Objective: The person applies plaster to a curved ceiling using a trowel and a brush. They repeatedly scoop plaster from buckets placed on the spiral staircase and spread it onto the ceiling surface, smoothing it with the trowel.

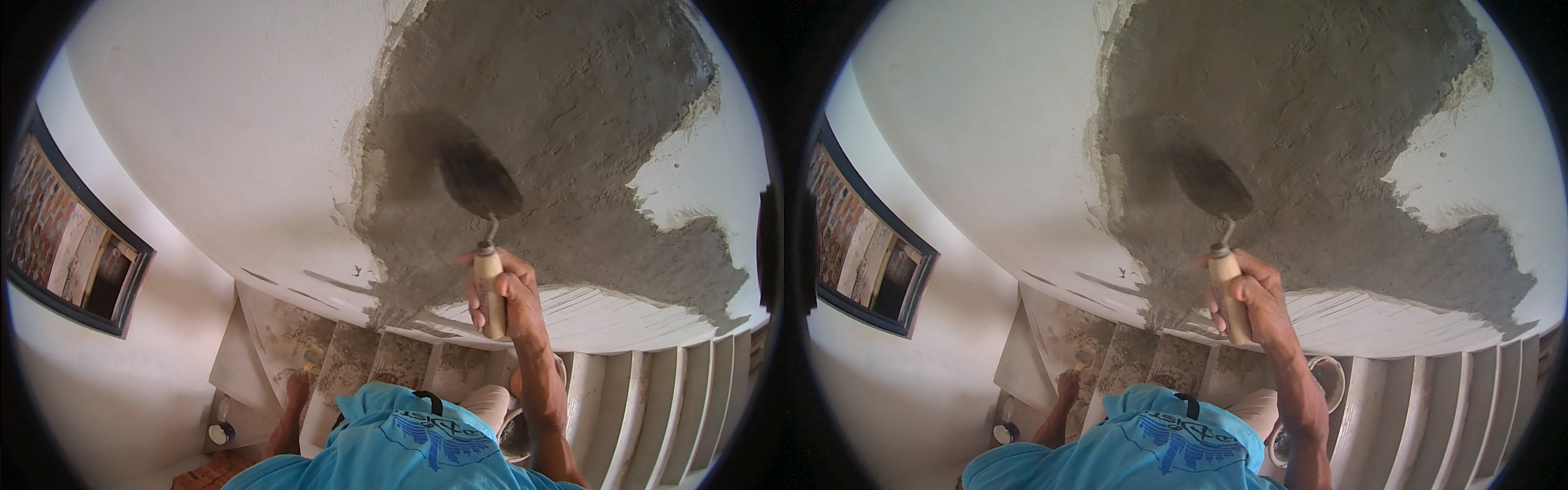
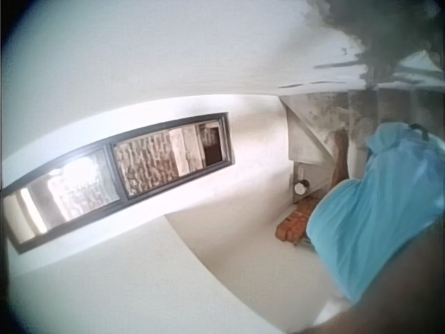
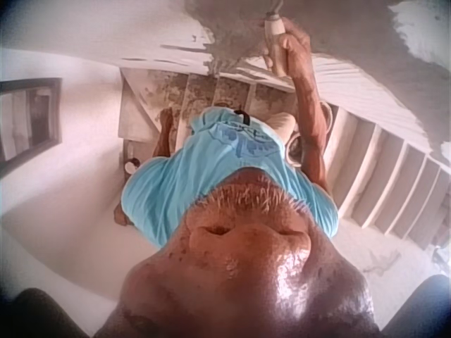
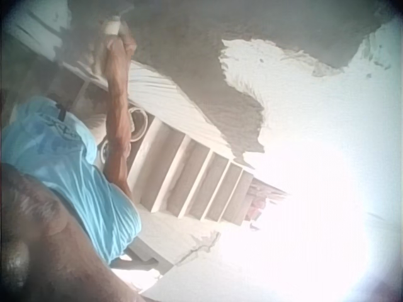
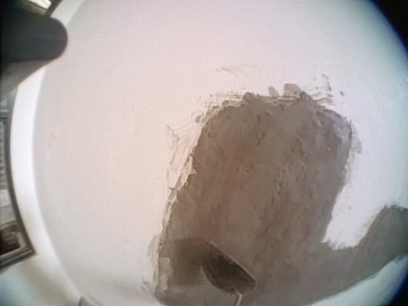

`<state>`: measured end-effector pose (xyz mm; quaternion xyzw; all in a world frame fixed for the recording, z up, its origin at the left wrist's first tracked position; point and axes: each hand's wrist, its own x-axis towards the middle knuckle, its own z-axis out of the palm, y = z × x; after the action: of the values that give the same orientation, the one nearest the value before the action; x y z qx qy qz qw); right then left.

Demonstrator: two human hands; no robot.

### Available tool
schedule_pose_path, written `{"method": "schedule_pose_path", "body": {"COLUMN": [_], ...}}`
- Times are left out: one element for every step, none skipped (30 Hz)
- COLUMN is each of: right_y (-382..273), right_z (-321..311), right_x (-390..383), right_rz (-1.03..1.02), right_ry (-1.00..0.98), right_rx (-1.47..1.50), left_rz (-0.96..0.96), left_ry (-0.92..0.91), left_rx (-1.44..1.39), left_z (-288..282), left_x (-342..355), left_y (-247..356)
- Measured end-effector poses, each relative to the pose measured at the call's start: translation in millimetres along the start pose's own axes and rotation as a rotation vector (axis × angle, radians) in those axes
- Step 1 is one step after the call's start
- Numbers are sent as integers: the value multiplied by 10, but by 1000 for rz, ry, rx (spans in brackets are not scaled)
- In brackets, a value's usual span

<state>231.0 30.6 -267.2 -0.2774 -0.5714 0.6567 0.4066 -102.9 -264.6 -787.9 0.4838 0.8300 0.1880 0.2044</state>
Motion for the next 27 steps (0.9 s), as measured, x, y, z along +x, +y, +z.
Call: {"method": "schedule_pose_path", "body": {"right_y": [-14, -29, -33, -45, -56, -68, -62, -54, -46, -24, 33, 68, 31, 22, 13, 11, 9, 5, 0, -2, -1, 5, 12, 20, 30, 15, 4], "right_z": [-28, -60, -83, -105, -123, -131, -119, -88, -56, -38, -34, -18, 44, 65, 78, 89, 91, 85, 70, 49, 20, -19, -59, -104, -147, -182, -217], "right_x": [-63, -126, -164, -200, -229, -243, -242, -226, -205, -175, -126, -81, -44, -2, 35, 58, 58, 53, 48, 26, -16, -73, -137, -211, -265, -304, -336], "right_rz": [-22, -44, -65, -57, -49, -40, -12, 15, 43, 31, 22, 13, 35, 37, 38, 41, 34, 27, 21, -3, -28, -52, -88, -125, -161, -154, -148], "right_ry": [14, 21, 28, 38, 48, 57, 47, 36, 25, 7, -10, -28, -11, -22, -32, -49, -54, -60, -63, -41, -19, 5, 17, 31, 41, 39, 39], "right_rx": [38, 78, 120, 113, 106, 100, 82, 65, 48, 30, 11, -9, -10, -3, 4, 13, 7, 2, -8, 2, 13, 23, 72, 120, 173, 175, 176], "left_rz": [12, -26, -65, -94, -69, -46, -20, 2, 24, 50, -44, -138, -236, -249, -261, -279, -206, -134, -60, -70, -81, -90, -71, -51, -35, -53, -71], "left_ry": [20, -16, -51, -90, -71, -52, -32, -29, -25, -22, -44, -67, -85, -76, -67, -54, -34, -14, 2, -21, -44, -70, -100, -130, -157, -142, -127], "left_rx": [-4, 21, 46, 70, 84, 99, 117, 98, 79, 58, -29, -115, -199, -220, -242, -263, -202, -141, -83, -86, -89, -92, -48, -4, 42, 47, 53], "left_z": [24, 51, 74, 110, 155, 197, 187, 176, 171, 157, 120, 86, 53, 47, 43, 53, 50, 45, 43, 33, 16, -1, -36, -74, -114, -69, -23], "left_x": [-24, -50, -73, -75, -93, -115, -109, -102, -106, -93, -64, -14, 11, 38, 74, 69, 48, 29, 26, 24, 13, -10, -36, -70, -92, -128, -179], "left_y": [-29, -99, -172, -201, -220, -239, -246, -251, -249, -211, -118, -20, 13, 25, 61, 34, -5, -44, -50, -62, -78, -74, -38, -6, 27, -44, -110]}}
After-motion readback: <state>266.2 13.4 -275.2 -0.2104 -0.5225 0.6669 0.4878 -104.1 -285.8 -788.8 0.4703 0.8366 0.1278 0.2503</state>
